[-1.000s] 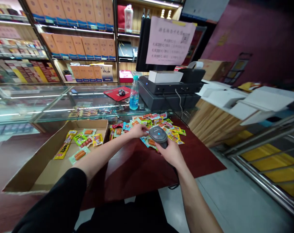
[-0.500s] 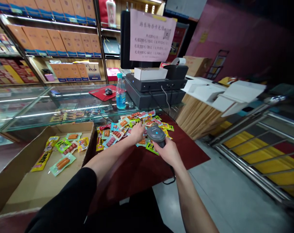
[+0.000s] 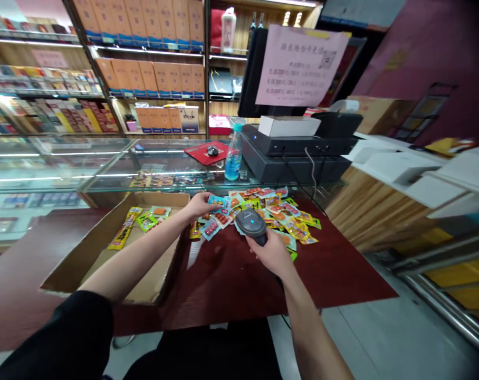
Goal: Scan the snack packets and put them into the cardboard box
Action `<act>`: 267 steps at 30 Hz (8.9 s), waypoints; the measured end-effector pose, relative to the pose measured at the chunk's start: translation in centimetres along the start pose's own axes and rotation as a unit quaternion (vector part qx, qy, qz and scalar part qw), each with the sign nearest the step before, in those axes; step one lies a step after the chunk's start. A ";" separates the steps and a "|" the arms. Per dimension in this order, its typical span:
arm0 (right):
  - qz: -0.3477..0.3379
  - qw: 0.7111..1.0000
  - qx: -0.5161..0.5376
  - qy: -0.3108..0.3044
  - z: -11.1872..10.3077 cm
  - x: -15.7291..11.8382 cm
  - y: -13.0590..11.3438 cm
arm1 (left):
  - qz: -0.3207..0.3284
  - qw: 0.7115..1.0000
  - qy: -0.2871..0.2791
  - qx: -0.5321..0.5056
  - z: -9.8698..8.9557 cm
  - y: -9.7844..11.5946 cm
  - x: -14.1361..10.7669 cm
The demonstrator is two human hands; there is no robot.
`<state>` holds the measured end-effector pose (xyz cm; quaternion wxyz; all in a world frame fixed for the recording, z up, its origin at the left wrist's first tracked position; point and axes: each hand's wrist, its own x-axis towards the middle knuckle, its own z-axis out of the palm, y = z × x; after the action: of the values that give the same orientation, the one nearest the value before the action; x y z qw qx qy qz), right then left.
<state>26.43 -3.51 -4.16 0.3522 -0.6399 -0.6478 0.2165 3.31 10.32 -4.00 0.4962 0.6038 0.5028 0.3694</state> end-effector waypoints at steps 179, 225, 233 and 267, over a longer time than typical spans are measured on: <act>-0.018 1.000 -0.003 0.005 0.6 -1.1 -0.1 | 0.070 0.966 -0.016 0.249 -0.6 -1.6 -0.3; -0.035 0.996 0.054 -0.069 3.4 -1.7 -2.4 | -0.054 0.998 -0.009 -0.037 -4.4 -0.4 -5.0; -0.025 0.996 0.054 -0.070 3.2 -1.9 -2.7 | -0.070 0.997 -0.012 -0.028 -4.3 0.1 -5.2; -0.021 0.999 0.017 -0.042 1.3 -1.2 -1.4 | -0.024 0.995 0.060 0.079 -10.6 1.9 -7.8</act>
<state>24.40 -4.60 -4.19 0.3398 -0.6101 -0.6719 0.2466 -7.96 5.15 0.76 0.4250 0.6057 0.5730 0.3522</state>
